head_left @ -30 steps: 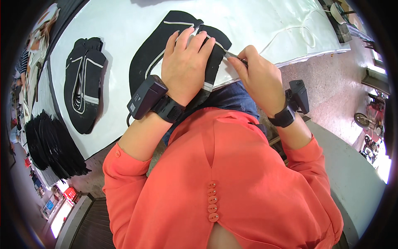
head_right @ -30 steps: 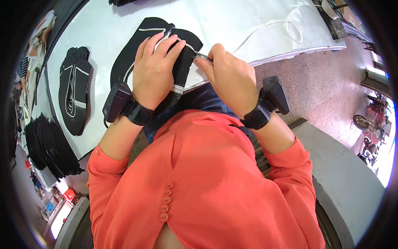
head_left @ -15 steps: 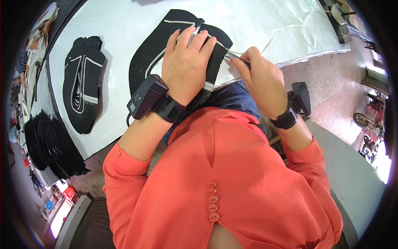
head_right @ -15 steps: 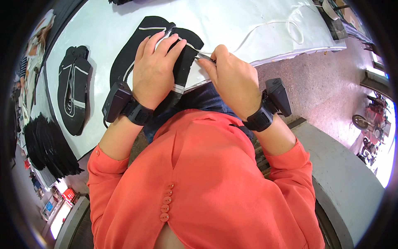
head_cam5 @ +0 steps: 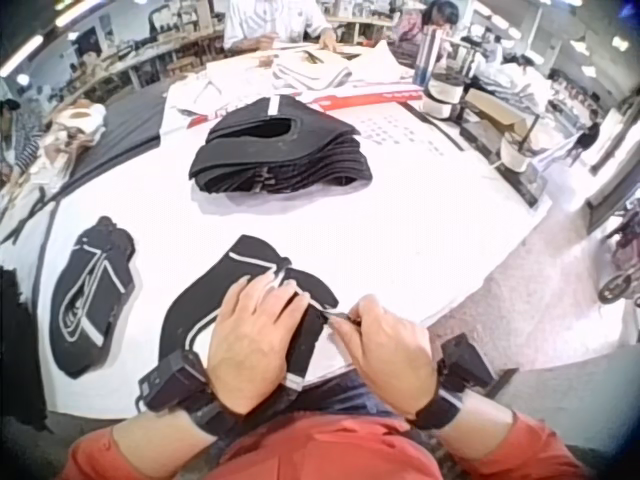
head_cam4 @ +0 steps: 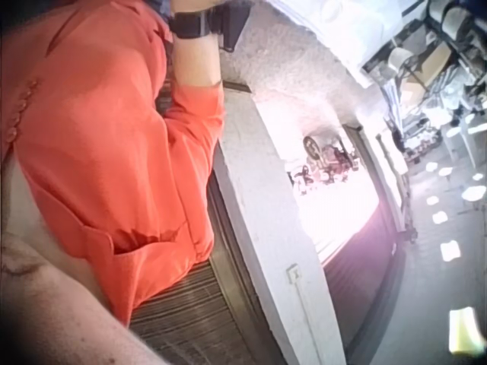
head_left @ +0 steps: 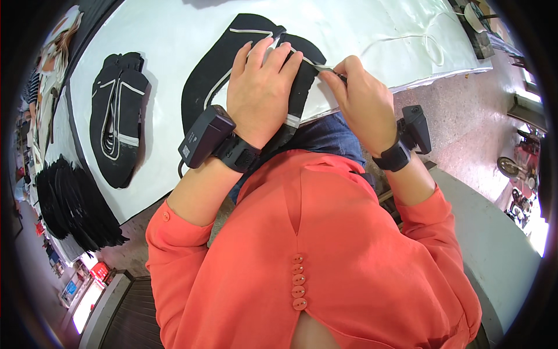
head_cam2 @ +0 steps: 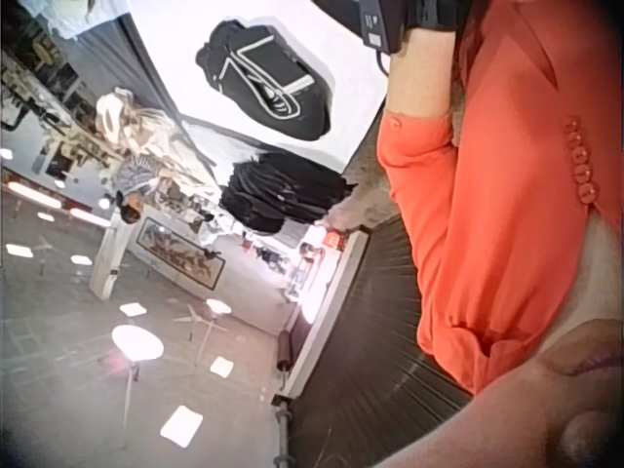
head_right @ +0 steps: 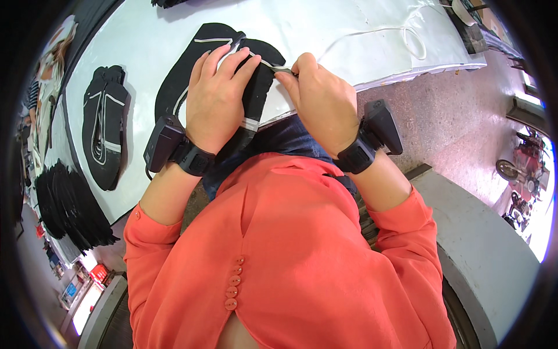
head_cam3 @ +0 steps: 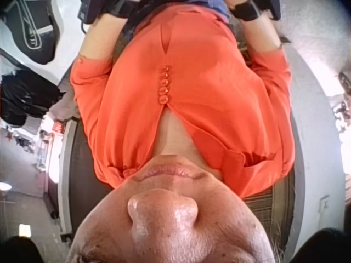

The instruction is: Trimming excess material from shoe upper components using small shears.

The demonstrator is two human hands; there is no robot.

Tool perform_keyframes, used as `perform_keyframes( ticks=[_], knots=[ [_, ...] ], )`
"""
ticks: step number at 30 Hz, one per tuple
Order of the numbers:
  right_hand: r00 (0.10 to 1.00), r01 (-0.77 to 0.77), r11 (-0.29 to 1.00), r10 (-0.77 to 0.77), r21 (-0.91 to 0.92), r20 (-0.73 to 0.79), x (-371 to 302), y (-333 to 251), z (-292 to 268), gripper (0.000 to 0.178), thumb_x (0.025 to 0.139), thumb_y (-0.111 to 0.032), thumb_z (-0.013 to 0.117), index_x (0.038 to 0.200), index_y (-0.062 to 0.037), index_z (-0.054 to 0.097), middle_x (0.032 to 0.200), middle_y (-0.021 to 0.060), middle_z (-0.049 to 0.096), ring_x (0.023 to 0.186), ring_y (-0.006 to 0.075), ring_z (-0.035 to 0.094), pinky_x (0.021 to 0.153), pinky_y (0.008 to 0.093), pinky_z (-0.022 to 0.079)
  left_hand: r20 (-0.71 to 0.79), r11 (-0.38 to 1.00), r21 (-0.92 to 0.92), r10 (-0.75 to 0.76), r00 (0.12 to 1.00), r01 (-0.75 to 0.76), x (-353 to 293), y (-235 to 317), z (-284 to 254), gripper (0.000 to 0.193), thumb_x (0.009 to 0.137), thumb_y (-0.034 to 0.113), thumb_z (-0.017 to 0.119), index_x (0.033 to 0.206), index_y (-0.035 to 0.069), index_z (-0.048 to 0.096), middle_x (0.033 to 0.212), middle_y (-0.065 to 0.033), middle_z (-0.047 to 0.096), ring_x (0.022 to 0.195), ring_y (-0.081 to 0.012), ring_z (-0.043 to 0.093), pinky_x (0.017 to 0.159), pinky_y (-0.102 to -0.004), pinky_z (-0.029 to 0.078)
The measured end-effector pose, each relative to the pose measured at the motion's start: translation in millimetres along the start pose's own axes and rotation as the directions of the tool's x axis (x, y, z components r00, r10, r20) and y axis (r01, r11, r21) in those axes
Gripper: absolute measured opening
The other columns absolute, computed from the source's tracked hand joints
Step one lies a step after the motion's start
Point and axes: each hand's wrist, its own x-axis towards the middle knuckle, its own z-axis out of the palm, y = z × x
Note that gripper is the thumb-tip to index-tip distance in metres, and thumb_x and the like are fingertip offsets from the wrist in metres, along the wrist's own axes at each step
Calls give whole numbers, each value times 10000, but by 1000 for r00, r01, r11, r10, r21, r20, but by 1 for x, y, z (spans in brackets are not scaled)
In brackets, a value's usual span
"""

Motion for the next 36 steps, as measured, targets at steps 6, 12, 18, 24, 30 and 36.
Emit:
perform_keyframes(
  ticks=[6, 12, 18, 24, 30, 36],
  knots=[
    [993, -105, 975, 112, 197, -25, 4, 11, 8, 288, 930, -318, 659, 873, -59, 547, 686, 119, 643, 610, 333, 636, 530, 405, 487, 39, 1000, -5, 14, 999, -14, 4, -6, -1, 424, 804, 24, 632, 1204, 158, 679, 1247, -51, 608, 1246, -297, 496, 1073, -467, 375],
    [970, -228, 890, 243, 395, 13, 10, 14, 2, 309, 971, -319, 609, 940, -15, 571, 714, 165, 650, 672, 347, 647, 609, 402, 495, 224, 997, -81, 17, 974, 1, 2, 8, -17, 390, 867, 268, 715, 1252, 299, 653, 1365, -119, 509, 1329, -347, 422, 1095, -618, 254],
    [898, -433, 818, 354, 379, 262, 18, 5, -13, 364, 922, -356, 666, 981, 2, 625, 694, 137, 641, 634, 259, 621, 605, 352, 474, 300, 962, -249, -34, 953, 113, -9, -8, -33, 492, 864, 220, 709, 1339, 251, 584, 1482, -129, 437, 1407, -367, 334, 1125, -626, 185],
    [900, -291, 867, 106, 404, 422, 11, 3, -13, 290, 815, -292, 752, 949, -50, 665, 688, 124, 642, 621, 260, 620, 598, 354, 470, 341, 528, -629, -472, 813, 571, -56, -63, -79, 436, 957, 127, 602, 1376, 53, 508, 1357, -100, 574, 1274, -259, 515, 1087, -391, 366],
    [864, -34, 861, -231, 508, 448, 13, -15, 3, 245, 784, -235, 757, 931, -64, 663, 751, 137, 677, 702, 319, 660, 637, 398, 503, 600, -5, -609, -656, 457, 793, -112, -82, -127, 402, 1037, 198, 499, 1403, 36, 458, 1343, -102, 515, 1239, -221, 541, 1000, -376, 479],
    [839, -26, 895, -223, 445, 497, 22, -46, 11, 211, 805, -191, 736, 945, -60, 651, 786, 139, 689, 770, 330, 678, 670, 419, 514, 657, -80, -613, -604, 450, 786, -125, -78, -128, 563, 973, 137, 610, 1465, -11, 377, 1253, -99, 582, 1101, -147, 574, 941, -289, 453]
  ],
)
